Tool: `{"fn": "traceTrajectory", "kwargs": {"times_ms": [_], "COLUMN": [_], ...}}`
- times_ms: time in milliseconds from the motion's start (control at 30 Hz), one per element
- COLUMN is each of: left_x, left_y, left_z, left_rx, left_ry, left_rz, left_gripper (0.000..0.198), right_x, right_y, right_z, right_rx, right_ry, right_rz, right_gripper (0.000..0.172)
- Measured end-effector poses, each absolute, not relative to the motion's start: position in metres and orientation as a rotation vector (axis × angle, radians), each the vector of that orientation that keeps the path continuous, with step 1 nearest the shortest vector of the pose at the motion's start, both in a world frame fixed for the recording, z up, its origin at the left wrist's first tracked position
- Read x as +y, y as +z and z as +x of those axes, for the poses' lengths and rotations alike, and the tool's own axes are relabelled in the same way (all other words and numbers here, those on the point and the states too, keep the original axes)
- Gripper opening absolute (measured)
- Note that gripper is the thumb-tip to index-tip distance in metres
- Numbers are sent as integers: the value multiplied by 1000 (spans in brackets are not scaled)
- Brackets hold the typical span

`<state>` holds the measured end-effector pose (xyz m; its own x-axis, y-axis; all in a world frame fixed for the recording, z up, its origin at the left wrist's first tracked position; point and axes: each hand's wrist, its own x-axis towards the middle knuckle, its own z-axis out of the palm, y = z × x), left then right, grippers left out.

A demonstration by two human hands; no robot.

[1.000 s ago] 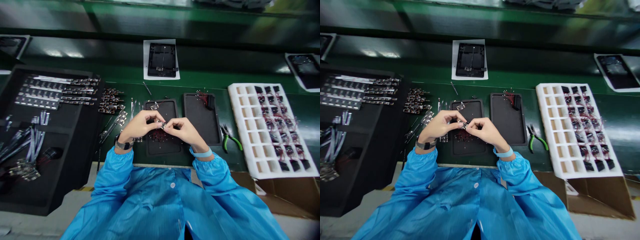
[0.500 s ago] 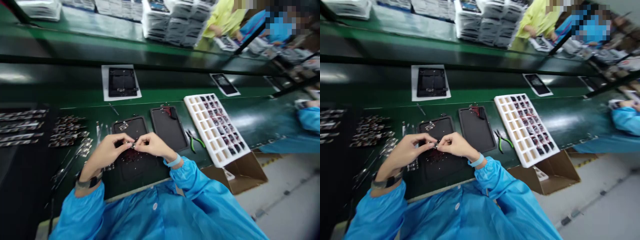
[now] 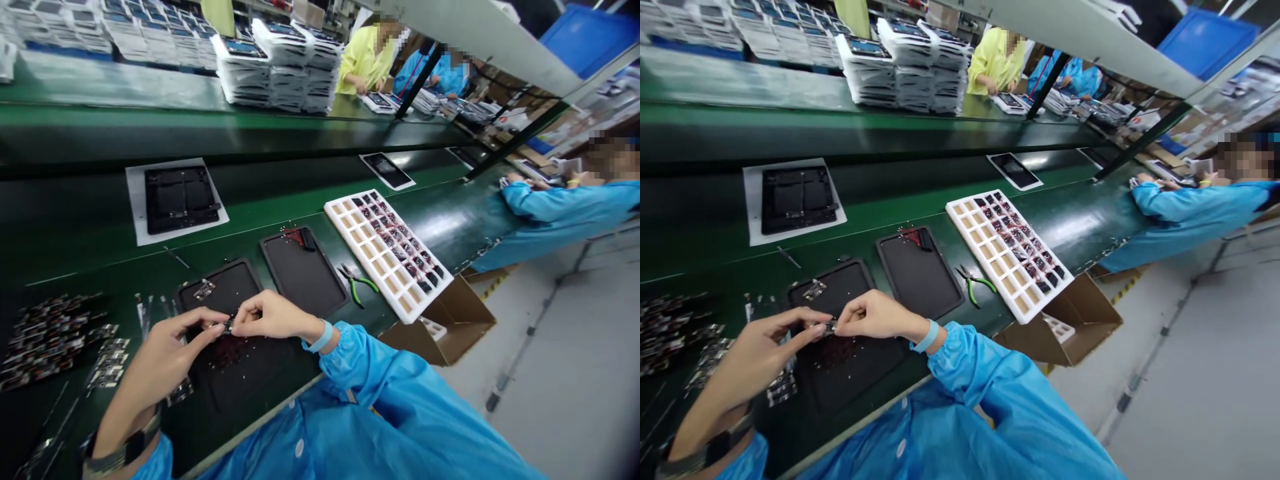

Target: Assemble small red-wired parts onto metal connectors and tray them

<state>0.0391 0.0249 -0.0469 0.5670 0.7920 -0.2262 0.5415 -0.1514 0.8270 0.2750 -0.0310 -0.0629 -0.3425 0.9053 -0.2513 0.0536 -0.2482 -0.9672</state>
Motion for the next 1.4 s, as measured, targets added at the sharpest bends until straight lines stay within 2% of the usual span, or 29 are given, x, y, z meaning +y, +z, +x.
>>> {"fn": "traceTrajectory", "kwargs": {"times_ms": [267, 567, 833, 1267, 1400], "left_x": [26, 26, 23, 21, 18], "left_y": [-51, -56, -48, -44, -33], "left_z": [42, 44, 47, 50, 48], "left_rx": [1048, 1050, 1050, 1079, 1105], "left_ry": [445, 501, 506, 530, 581], "left_rz": [1634, 1585, 1533, 1539, 1561], "left_gripper": [38, 38, 39, 41, 37], "right_x": [-33, -35, -36, -36, -31], "right_y": [-54, -54, -52, -51, -46], "right_z": [275, 272, 271, 272, 275], "right_rx": [-1356, -1354, -1359, -1341, -1454], "right_ry": [1565, 1508, 1456, 1483, 1360], "right_rz": [-1166, -1130, -1077, -1106, -1069], "right_gripper": [50, 49, 38, 44, 32]}}
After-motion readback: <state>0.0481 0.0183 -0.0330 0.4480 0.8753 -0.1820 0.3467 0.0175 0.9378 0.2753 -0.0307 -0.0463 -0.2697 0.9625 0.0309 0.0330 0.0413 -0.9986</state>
